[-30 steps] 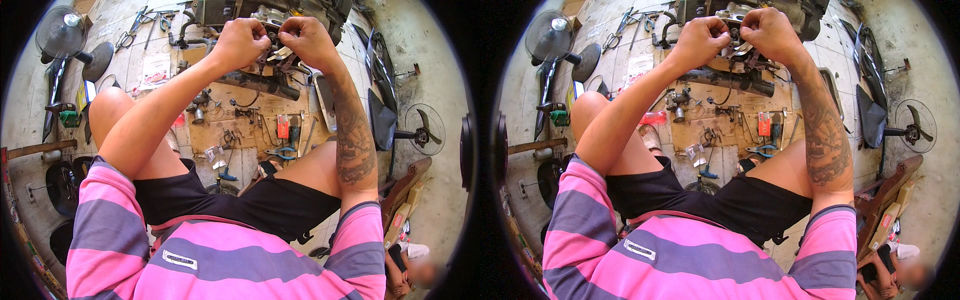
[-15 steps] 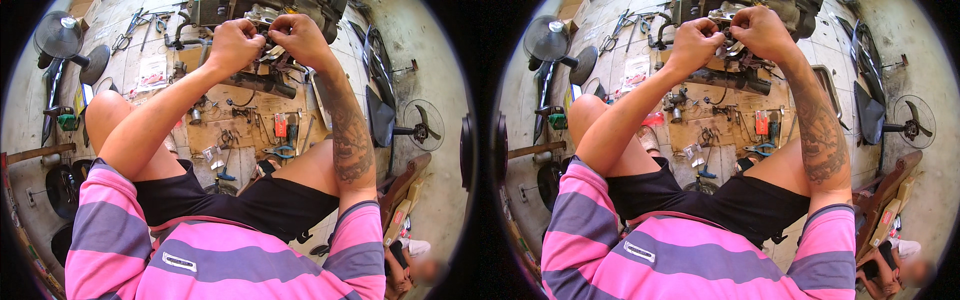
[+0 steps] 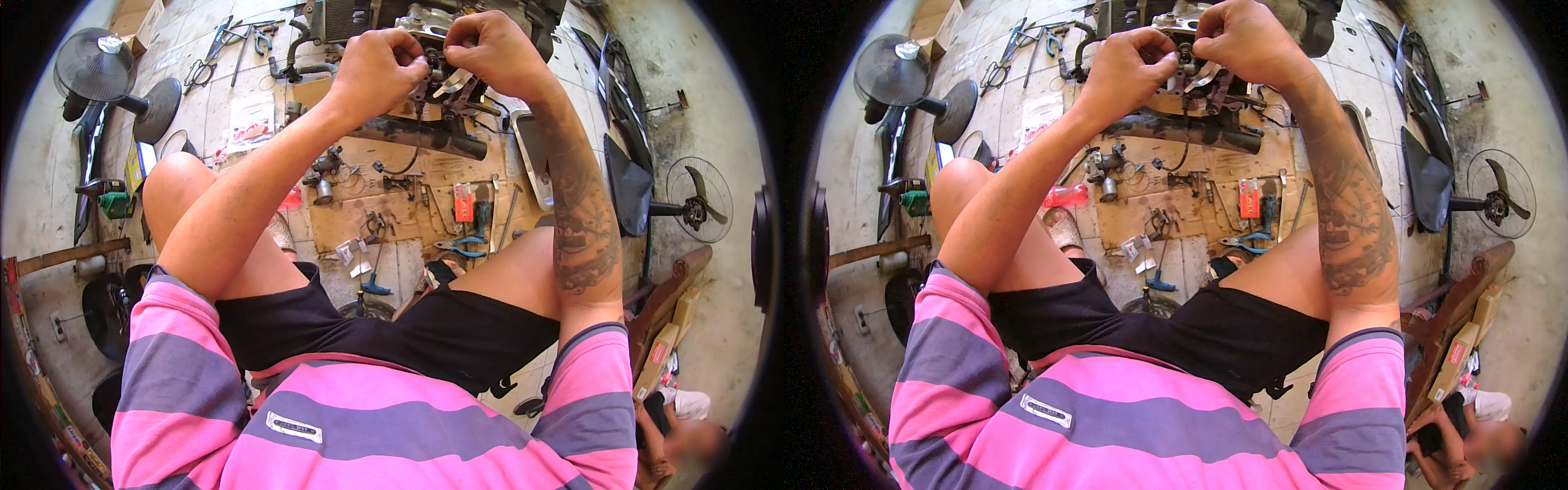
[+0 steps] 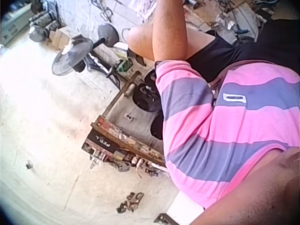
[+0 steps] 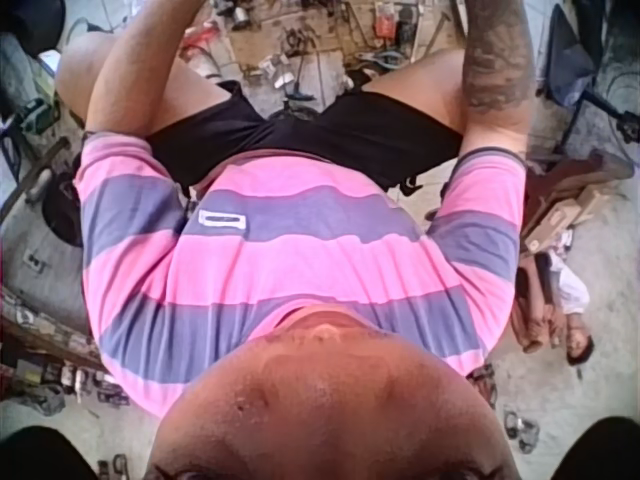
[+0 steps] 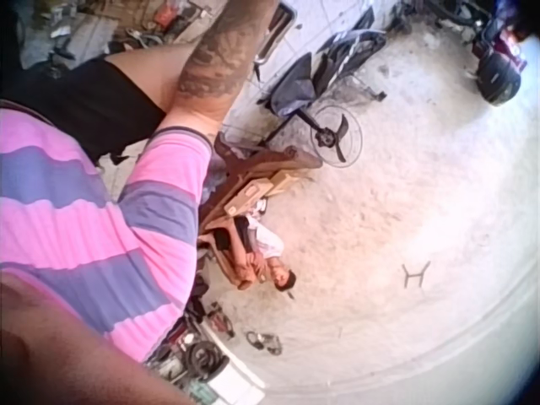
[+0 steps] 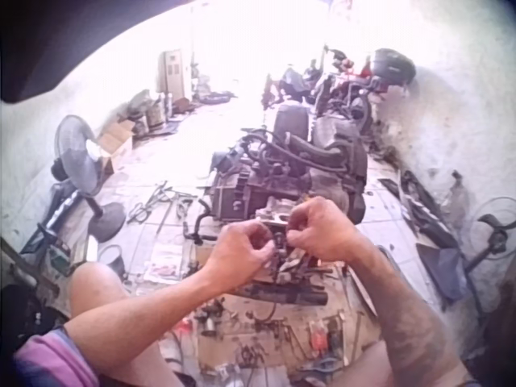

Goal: Inspecting and repairing internal components of a motorcycle engine.

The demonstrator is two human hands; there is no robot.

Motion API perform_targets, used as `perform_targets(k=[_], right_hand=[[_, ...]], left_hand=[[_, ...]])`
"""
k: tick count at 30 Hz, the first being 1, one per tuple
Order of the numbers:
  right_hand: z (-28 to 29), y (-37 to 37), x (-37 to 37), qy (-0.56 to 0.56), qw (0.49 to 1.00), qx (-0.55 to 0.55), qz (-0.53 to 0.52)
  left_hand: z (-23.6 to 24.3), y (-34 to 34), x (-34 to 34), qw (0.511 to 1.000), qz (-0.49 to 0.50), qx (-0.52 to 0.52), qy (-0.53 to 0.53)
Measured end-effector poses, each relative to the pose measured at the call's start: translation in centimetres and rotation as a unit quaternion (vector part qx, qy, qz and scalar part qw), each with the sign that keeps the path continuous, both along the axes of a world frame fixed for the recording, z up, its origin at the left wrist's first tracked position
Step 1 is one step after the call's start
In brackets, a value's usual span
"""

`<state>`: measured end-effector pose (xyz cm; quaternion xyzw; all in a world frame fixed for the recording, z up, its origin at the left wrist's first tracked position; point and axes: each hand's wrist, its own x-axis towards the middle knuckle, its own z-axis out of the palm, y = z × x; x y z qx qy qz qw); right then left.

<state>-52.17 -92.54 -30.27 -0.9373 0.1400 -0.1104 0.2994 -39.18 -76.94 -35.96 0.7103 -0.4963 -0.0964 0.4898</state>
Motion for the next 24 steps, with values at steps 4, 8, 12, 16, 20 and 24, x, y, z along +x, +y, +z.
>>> perform_targets(k=[4, 8, 12, 16, 20, 24], right_hand=[[0.1, -0.2, 0.0, -0.008, 1.0, 0.005, 0.005], [0.7, -0.2, -0.2, 0.031, 0.999, 0.028, -0.015], [0.1, -0.8, -0.9, -0.004, 1.0, 0.03, 0.001], [0.1, -0.6, -0.7, -0.014, 1.0, 0.019, 0.001], [0.9, -0.8, -0.8, 0.008, 0.999, 0.048, 0.01], [1.3, -0.7, -0.7, 0.017, 1.0, 0.02, -0.006]], left_hand=[[-0.1, 0.2, 0.3, 1.0, -0.015, -0.001, 0.007], [0.2, 0.5, 0.4, 0.999, -0.022, -0.018, 0.023], [0.5, 0.3, 0.7, 0.998, -0.03, -0.043, -0.016], [0.7, 0.5, 0.9, 0.998, -0.036, -0.049, -0.023], [1.3, 0.3, 1.0, 0.998, -0.03, -0.053, -0.032], [1.6, 0.5, 1.2, 0.998, -0.029, -0.059, -0.022]])
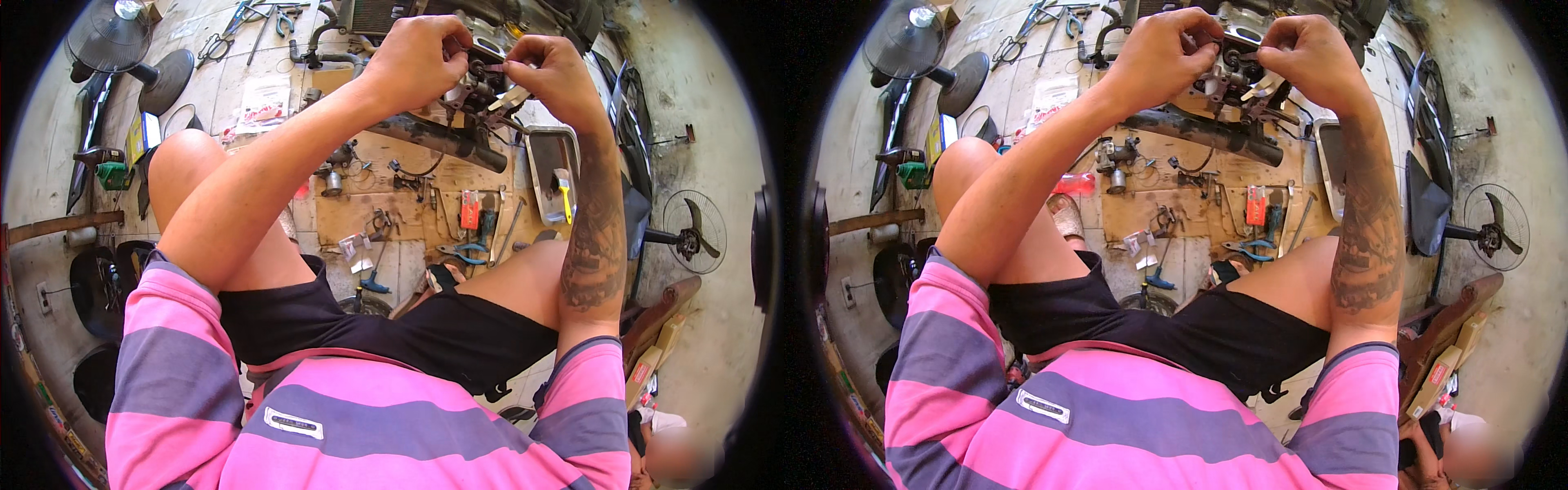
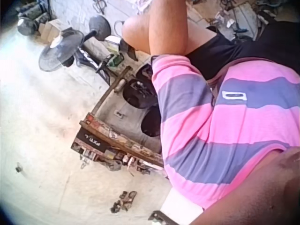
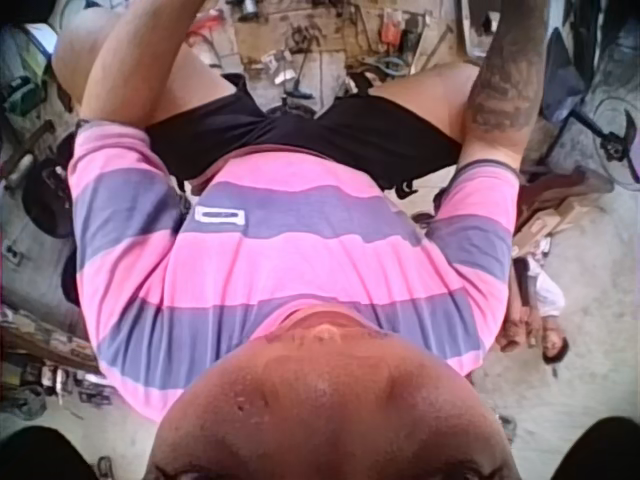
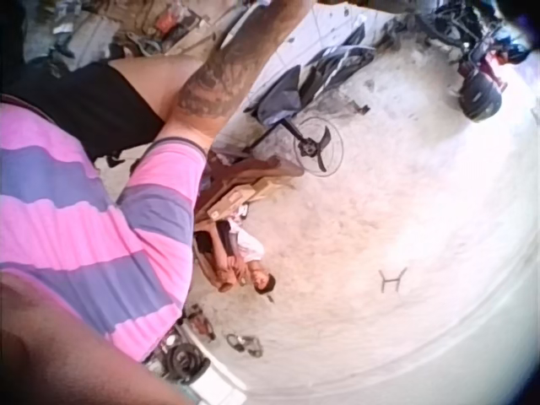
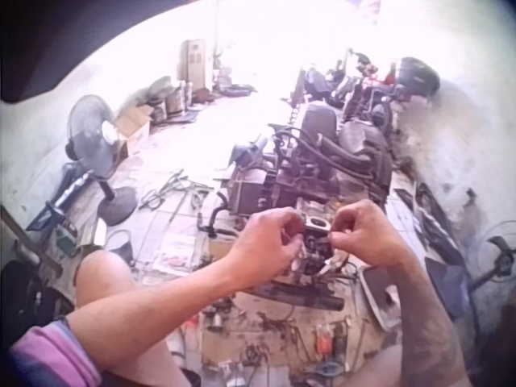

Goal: Inspecting and repairing internal components of a motorcycle engine.

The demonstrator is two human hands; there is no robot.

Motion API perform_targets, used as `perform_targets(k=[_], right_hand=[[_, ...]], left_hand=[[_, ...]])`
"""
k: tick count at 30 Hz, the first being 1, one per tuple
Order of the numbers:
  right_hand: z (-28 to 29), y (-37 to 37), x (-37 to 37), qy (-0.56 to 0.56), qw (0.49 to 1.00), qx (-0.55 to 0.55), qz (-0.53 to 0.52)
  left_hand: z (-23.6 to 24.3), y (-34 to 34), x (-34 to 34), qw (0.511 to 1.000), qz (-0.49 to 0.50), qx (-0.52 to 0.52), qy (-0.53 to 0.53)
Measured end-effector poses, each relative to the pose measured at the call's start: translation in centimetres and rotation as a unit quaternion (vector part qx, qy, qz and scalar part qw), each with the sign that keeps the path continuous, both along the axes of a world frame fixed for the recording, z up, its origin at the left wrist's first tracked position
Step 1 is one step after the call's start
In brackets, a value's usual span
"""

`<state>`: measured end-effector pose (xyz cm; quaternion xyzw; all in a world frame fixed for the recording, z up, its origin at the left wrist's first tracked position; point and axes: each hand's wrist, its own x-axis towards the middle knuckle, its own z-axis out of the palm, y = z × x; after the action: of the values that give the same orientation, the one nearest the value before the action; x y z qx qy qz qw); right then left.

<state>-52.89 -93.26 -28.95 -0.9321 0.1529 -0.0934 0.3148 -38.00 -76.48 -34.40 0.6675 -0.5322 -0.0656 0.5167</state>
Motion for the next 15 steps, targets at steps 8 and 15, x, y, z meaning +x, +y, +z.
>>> perform_targets(k=[8, 15], right_hand=[[5.6, -1.9, -4.1, -0.092, 0.987, 0.004, -0.129], [0.5, 0.9, -1.6, -0.07, 0.996, -0.007, -0.052]], left_hand=[[0.1, -0.4, 0.5, 0.999, 0.005, -0.049, -0.003], [0.4, -0.5, -0.8, 0.999, -0.024, -0.04, -0.015]])
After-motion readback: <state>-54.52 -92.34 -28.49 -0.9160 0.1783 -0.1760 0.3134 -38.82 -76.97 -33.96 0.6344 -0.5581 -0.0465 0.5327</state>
